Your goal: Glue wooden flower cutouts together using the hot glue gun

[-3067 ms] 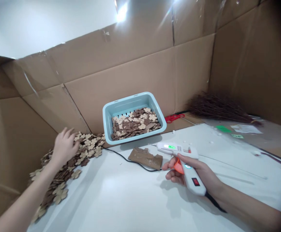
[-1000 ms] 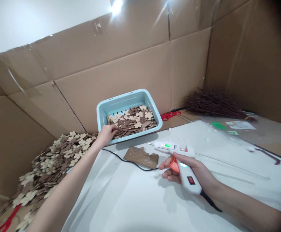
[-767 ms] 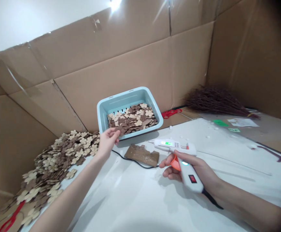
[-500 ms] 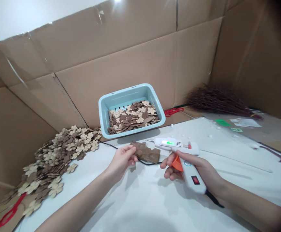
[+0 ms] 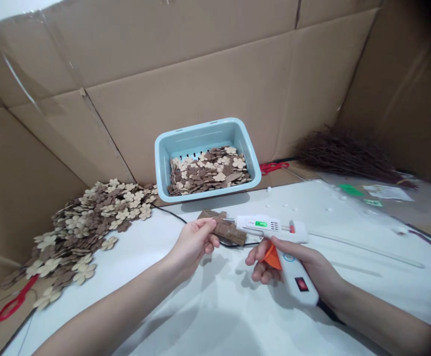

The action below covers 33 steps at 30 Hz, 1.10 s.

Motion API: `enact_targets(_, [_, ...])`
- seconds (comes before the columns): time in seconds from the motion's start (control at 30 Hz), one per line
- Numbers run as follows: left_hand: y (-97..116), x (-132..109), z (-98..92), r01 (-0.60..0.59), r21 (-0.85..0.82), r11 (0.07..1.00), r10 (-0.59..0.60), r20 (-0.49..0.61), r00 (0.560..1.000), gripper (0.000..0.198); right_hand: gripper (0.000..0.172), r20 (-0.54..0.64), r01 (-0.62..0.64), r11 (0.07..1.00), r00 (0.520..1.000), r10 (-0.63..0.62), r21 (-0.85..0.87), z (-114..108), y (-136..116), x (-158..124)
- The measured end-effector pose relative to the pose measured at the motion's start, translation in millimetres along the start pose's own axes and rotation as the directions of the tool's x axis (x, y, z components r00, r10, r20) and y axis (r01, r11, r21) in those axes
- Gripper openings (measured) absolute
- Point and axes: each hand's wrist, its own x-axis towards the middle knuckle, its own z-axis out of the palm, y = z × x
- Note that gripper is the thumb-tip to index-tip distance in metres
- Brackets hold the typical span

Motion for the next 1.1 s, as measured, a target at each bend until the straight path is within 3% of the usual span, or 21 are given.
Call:
enact_targets(0.63, [1.1, -0.7, 0.2, 0.026, -0.029, 0.999, -0.027, -0.028, 0.999, 0.015, 0.032, -0.011, -0.039, 0.998, 0.999, 0.038, -0.045, -3.2, 5.6, 1.8])
enact_targets(1.1, [-0.8, -3.0, 0.7, -0.019, 0.006, 1.000, 0.019, -0.063, 0.998, 0.014, 0.035, -0.116, -0.004, 0.980, 0.993, -0.020, -0.200, -4.2, 5.4, 2.1])
